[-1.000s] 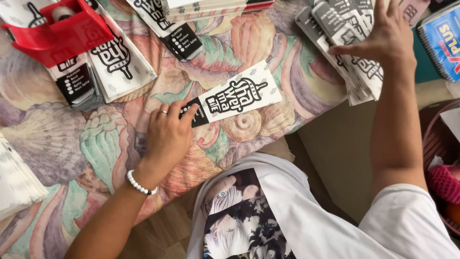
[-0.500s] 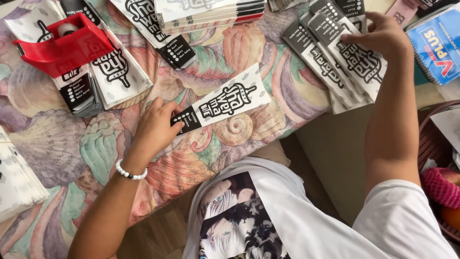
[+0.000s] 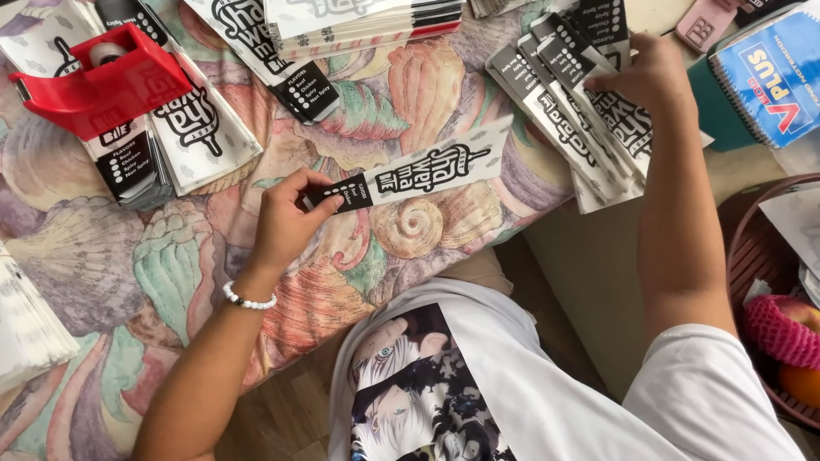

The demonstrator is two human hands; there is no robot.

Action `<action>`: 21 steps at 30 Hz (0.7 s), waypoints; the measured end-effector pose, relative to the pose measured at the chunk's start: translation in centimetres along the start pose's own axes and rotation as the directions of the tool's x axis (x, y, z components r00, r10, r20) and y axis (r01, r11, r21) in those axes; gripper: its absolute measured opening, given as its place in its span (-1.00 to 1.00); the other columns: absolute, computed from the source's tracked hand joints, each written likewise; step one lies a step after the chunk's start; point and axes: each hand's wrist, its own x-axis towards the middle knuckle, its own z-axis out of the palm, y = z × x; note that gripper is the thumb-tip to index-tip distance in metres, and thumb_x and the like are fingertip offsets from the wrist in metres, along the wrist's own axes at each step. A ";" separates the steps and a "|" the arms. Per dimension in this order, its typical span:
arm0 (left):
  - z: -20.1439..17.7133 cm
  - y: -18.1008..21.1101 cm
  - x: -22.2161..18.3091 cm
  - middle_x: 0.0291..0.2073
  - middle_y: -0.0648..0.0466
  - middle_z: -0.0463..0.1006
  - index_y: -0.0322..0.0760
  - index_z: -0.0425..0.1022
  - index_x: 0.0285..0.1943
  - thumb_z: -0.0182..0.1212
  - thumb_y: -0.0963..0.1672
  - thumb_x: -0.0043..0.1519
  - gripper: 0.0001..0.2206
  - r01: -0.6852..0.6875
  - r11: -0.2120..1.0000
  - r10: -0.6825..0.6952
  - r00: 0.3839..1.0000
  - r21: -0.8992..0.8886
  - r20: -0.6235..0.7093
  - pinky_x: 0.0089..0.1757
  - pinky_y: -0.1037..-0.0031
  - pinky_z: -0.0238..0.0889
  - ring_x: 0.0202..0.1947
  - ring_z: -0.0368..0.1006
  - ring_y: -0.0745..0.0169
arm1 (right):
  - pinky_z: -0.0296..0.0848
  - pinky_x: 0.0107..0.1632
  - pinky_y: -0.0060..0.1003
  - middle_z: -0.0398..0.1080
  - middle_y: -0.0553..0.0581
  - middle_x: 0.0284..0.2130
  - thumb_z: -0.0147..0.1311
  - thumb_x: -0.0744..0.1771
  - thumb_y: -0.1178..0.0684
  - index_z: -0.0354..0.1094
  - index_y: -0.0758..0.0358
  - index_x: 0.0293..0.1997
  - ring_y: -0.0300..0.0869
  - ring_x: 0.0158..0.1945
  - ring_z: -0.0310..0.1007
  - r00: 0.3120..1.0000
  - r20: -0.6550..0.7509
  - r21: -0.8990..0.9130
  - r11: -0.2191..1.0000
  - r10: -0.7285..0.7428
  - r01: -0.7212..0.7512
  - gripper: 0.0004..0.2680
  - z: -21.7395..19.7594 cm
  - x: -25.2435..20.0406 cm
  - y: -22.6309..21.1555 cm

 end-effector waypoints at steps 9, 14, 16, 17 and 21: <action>-3.5 0.2 0.8 0.03 -0.06 0.45 -0.14 0.52 -0.16 0.36 -0.22 0.12 -0.83 0.201 0.631 -0.169 0.978 -0.749 0.120 0.12 0.06 0.55 0.21 0.36 -0.15 | 0.54 -0.03 -0.13 0.50 0.10 -0.08 0.42 0.24 0.05 0.39 0.17 0.09 -0.09 -0.09 0.52 0.996 0.067 0.162 0.985 0.051 -0.061 -0.65 -1.4 -1.3 -1.1; -4.4 -1.2 1.4 -0.12 0.07 0.59 -0.20 0.62 -0.12 0.40 -0.23 0.16 -0.85 -0.034 0.487 0.121 0.992 -0.873 0.029 0.17 0.26 0.40 -0.02 0.49 0.17 | 0.63 0.09 -0.38 0.50 -0.05 -0.13 0.37 0.30 0.06 0.39 0.15 0.08 -0.30 -0.06 0.56 0.980 0.046 0.530 0.836 -0.194 0.140 -0.71 -2.4 0.5 2.7; -4.0 -0.5 1.6 -0.14 0.10 0.58 -0.17 0.60 -0.12 0.41 -0.20 0.18 -0.86 -0.048 0.473 0.143 0.989 -0.880 0.023 0.14 0.29 0.42 -0.06 0.49 0.21 | 0.67 0.15 -0.42 0.51 -0.04 -0.08 0.35 0.30 0.11 0.37 0.14 0.08 -0.31 0.01 0.58 0.964 0.011 0.656 0.730 -0.265 0.193 -0.72 -2.6 -0.4 1.9; -3.9 -0.2 1.7 -0.15 0.12 0.57 -0.14 0.57 -0.12 0.41 -0.17 0.20 -0.86 -0.064 0.462 0.162 0.987 -0.885 0.014 0.11 0.31 0.43 -0.10 0.49 0.24 | 0.71 0.21 -0.46 0.52 -0.03 -0.03 0.33 0.30 0.16 0.35 0.13 0.08 -0.32 0.08 0.60 0.942 -0.032 0.765 0.599 -0.334 0.238 -0.72 -2.7 -0.8 1.4; -3.5 5.2 2.3 -0.22 0.20 0.57 -0.13 0.58 -0.19 0.41 -0.14 0.22 -0.91 -0.066 0.404 0.166 0.986 -0.912 0.002 0.06 0.36 0.50 -0.12 0.48 0.30 | 0.69 0.37 -0.26 0.48 0.10 0.13 0.33 0.34 0.14 0.32 0.17 0.15 -0.14 0.25 0.58 0.823 -0.218 0.807 0.377 -0.524 0.454 -0.71 -3.2 -4.2 -4.0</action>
